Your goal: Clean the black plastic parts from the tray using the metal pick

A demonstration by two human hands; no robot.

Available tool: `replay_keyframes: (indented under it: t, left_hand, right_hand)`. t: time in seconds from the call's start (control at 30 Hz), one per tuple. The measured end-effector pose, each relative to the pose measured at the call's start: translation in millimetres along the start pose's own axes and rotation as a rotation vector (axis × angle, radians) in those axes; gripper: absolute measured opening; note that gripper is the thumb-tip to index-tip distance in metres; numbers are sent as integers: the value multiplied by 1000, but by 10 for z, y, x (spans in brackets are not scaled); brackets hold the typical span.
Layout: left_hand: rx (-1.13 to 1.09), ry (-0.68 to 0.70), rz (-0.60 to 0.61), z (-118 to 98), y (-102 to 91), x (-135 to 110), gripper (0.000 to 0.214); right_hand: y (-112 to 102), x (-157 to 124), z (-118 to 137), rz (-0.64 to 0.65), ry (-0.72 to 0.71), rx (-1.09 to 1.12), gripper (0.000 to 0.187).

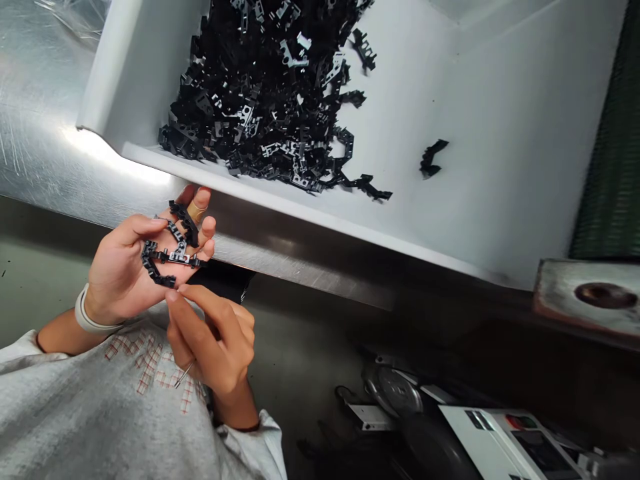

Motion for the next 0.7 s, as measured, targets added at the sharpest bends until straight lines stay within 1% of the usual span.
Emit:
replay_keyframes:
  t: [0.07,0.1,0.2,0.3,0.43,0.57,0.7]
  left_hand:
    - [36,-2,28,3,20,-9,34]
    - [44,-4,38,4,29,-14,31]
    - [29,-20,66,15,60,-31,28]
    - [10,-42,85,36,82,-42,28]
    - [-2,-63,72,59,67,-39,33]
    - [-16,-66,43,52,39,-28,43]
    - [-28,-70,32,40,40,-30,40]
  right_hand:
    - [-142,46,72,-135,-55,-1,39]
    - [-188,77,90,-181,-63,-9,41]
    - [-232,191,88,-237,-44,-24,41]
    - [-221,268,34,-236,3,-27,41]
    - [-185,283,-19,-207,61,-5,37]
    - [-185,281,16,-214,57,11,30]
    - [-195,247,61,-220,16,32,31]
Point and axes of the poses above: each hand's wrist, its own x-axis towards the middle knuckle, its own y-axis out of the palm, z = x × y, the point moved 10 cm from there along x, towards the middle knuckle, and after that the axes turned 7 degrees about -z, right-handed, at the moved point
